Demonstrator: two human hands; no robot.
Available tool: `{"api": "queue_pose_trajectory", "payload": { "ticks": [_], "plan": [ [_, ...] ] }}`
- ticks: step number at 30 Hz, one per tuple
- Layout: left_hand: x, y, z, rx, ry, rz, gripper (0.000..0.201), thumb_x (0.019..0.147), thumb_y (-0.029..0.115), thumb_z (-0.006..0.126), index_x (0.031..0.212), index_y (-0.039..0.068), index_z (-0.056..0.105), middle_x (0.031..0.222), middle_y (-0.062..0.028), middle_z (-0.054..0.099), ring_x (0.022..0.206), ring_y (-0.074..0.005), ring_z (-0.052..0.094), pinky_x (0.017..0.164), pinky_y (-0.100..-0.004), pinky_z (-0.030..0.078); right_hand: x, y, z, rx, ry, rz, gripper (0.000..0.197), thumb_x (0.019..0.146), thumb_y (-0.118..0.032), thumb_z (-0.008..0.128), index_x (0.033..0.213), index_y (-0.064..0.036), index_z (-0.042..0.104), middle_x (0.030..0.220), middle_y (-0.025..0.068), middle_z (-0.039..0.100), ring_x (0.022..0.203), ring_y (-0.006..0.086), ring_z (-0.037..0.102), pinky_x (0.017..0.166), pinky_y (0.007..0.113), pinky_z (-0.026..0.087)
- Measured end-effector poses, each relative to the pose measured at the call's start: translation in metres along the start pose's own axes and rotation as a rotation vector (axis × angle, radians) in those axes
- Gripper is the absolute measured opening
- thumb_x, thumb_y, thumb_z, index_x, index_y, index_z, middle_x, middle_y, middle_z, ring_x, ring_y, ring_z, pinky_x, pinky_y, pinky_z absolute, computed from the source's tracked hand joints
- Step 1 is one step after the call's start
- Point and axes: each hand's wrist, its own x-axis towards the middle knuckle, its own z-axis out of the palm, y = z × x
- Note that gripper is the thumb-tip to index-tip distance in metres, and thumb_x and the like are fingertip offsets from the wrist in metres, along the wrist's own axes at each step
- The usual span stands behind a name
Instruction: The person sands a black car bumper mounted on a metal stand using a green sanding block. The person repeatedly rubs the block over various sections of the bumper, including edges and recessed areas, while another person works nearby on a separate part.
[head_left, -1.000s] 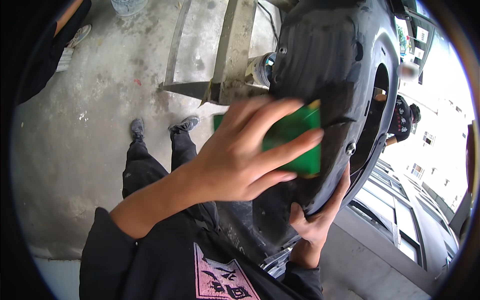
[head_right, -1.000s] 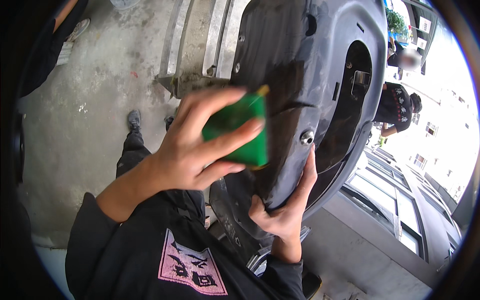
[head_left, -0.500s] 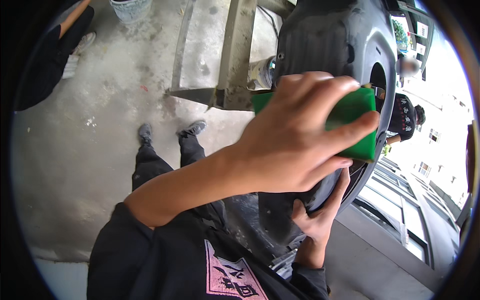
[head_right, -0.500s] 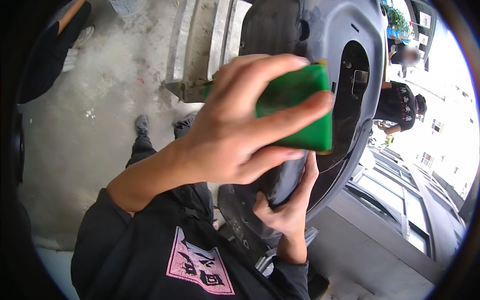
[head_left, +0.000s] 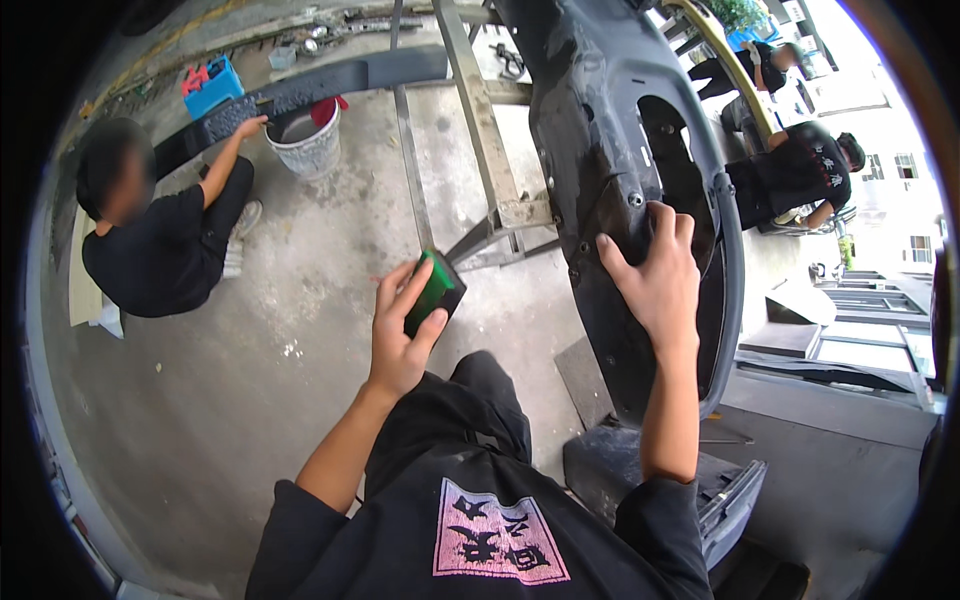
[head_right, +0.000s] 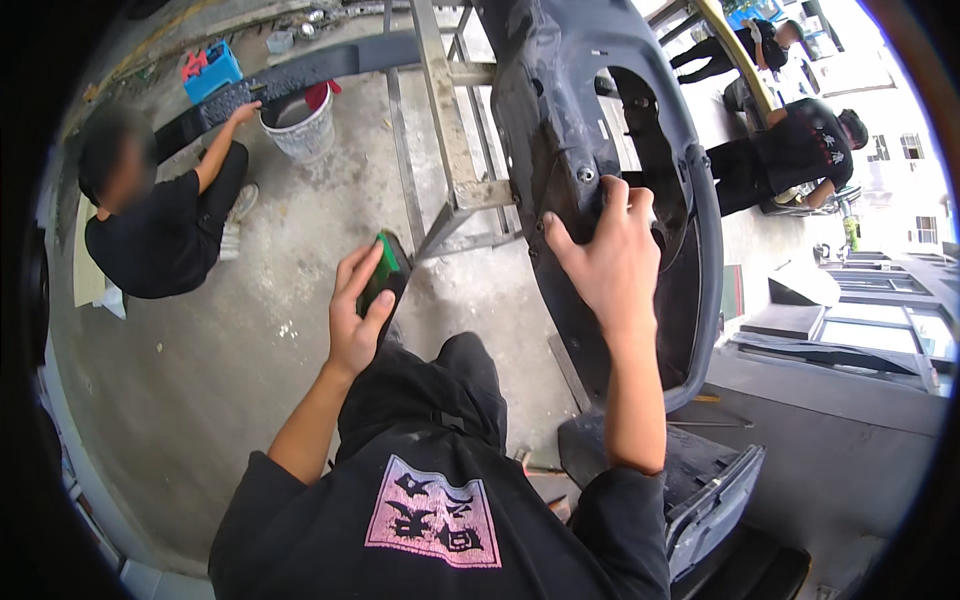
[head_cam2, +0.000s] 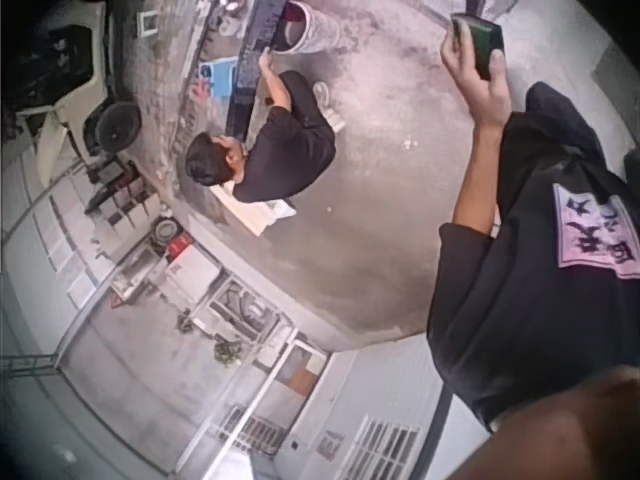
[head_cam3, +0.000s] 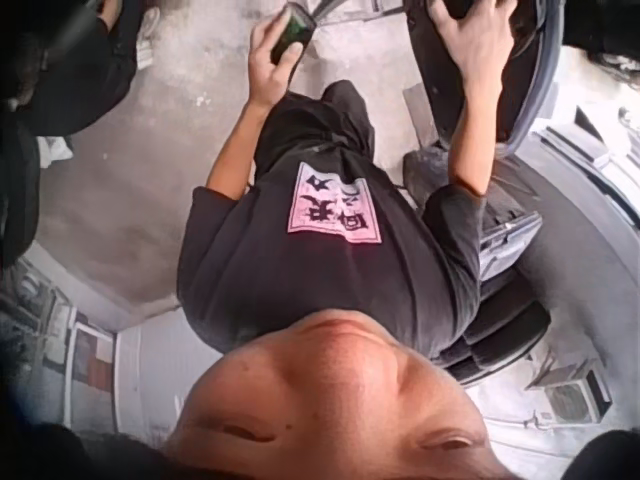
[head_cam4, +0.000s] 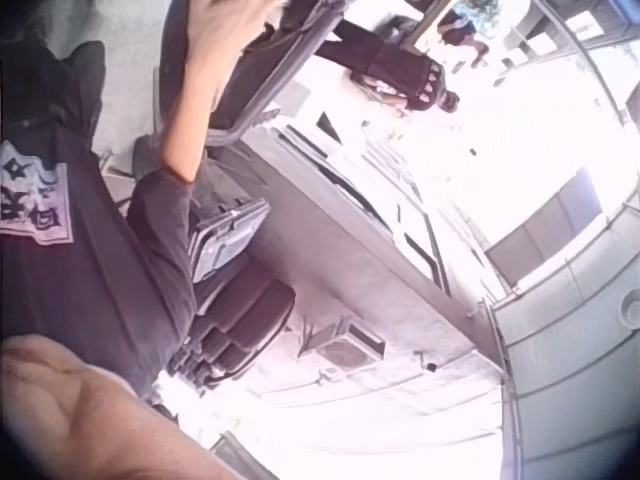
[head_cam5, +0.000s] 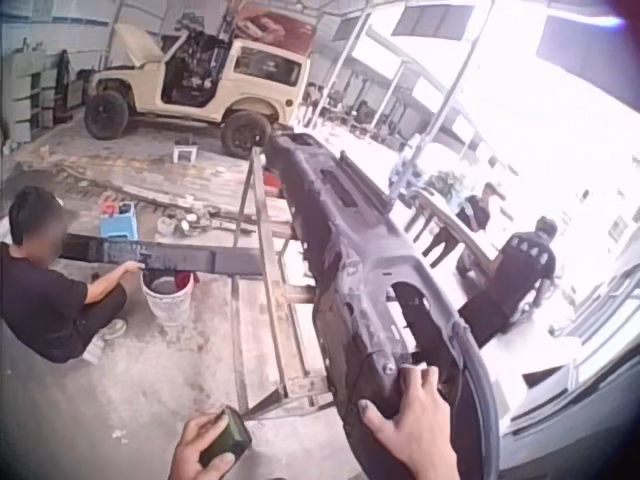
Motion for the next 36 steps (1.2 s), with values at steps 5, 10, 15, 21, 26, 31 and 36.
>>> {"api": "queue_pose_trajectory", "payload": {
  "ticks": [5, 10, 15, 21, 26, 31, 36],
  "plan": [
    [-0.03, -0.012, -0.023, 0.04, 0.027, -0.01, 0.052, 0.092, 0.018, 0.066, 0.14, 0.0, 0.058, 0.139, -0.0166, 0.05, 0.128, -0.0299, 0.05, 0.11, -0.0373, 0.039, 0.016, -0.028, 0.021, -0.362, 0.056, 0.147, 0.065, 0.081, -0.049, 0.078, 0.115, -0.001, 0.052, 0.11, 0.0205, 0.056, 0.09, 0.0362, 0.069, 0.072, 0.044, 0.058],
    [-0.053, -0.014, -0.031, 0.018, 0.03, 0.026, 0.051, 0.094, 0.018, 0.065, 0.14, 0.0, 0.057, 0.138, -0.0163, 0.051, 0.128, -0.0294, 0.051, 0.111, -0.0359, 0.038, 0.002, -0.021, 0.019, -0.356, 0.08, 0.133, 0.068, 0.075, -0.041, 0.084, 0.119, -0.0024, 0.051, 0.112, 0.0179, 0.055, 0.097, 0.0351, 0.068, 0.076, 0.043, 0.057],
    [-0.072, 0.007, -0.05, -0.241, -0.096, -0.135, 0.051, 0.099, 0.016, 0.056, 0.146, -0.002, 0.05, 0.145, -0.0129, 0.053, 0.131, -0.0209, 0.05, 0.112, -0.0315, 0.035, -0.066, -0.037, 0.03, -0.231, 0.452, -0.107, 0.08, 0.075, -0.028, 0.081, 0.141, -0.0018, 0.044, 0.136, 0.0238, 0.049, 0.122, 0.0394, 0.054, 0.106, 0.048, 0.042],
    [-0.09, 0.045, -0.07, -0.801, -0.253, -0.244, 0.057, 0.108, 0.029, 0.041, 0.156, 0.0, 0.033, 0.136, -0.0102, 0.059, 0.12, -0.0156, 0.058, 0.104, -0.0298, 0.044, -0.216, -0.137, 0.085, 1.217, -0.134, 0.135, 0.051, 0.092, -0.022, 0.071, 0.133, 0.0033, 0.055, 0.114, 0.0174, 0.068, 0.109, 0.0277, 0.065, 0.098, 0.039, 0.05],
    [-0.104, 0.071, -0.091, -0.894, -0.276, -0.322, 0.058, 0.109, 0.036, 0.034, 0.16, 0.009, 0.025, 0.134, -0.016, 0.057, 0.11, -0.0261, 0.064, 0.093, -0.0427, 0.057, -0.263, -0.201, 0.048, 1.177, -0.091, 0.148, 0.084, 0.08, -0.027, 0.08, 0.147, 0.0035, 0.039, 0.127, 0.0218, 0.058, 0.113, 0.036, 0.062, 0.094, 0.042, 0.052],
    [-0.095, 0.066, -0.113, -0.869, -0.343, -0.371, 0.058, 0.109, 0.035, 0.036, 0.16, 0.01, 0.025, 0.133, -0.0137, 0.058, 0.109, -0.0238, 0.064, 0.093, -0.0404, 0.057, -0.276, -0.228, 0.054, 0.938, 0.024, 0.163, 0.094, 0.073, -0.029, 0.085, 0.148, 0.0038, 0.038, 0.128, 0.0216, 0.057, 0.111, 0.0339, 0.062, 0.096, 0.04, 0.051],
    [-0.058, 0.044, -0.146, -0.811, -0.499, -0.326, 0.06, 0.107, 0.034, 0.04, 0.159, 0.008, 0.026, 0.131, -0.0132, 0.058, 0.107, -0.0218, 0.065, 0.091, -0.0368, 0.056, -0.256, -0.27, 0.086, 0.931, 0.1, 0.215, 0.1, 0.073, -0.027, 0.084, 0.153, 0.0005, 0.031, 0.134, 0.0223, 0.055, 0.112, 0.0325, 0.062, 0.096, 0.041, 0.052]
  ]
}}
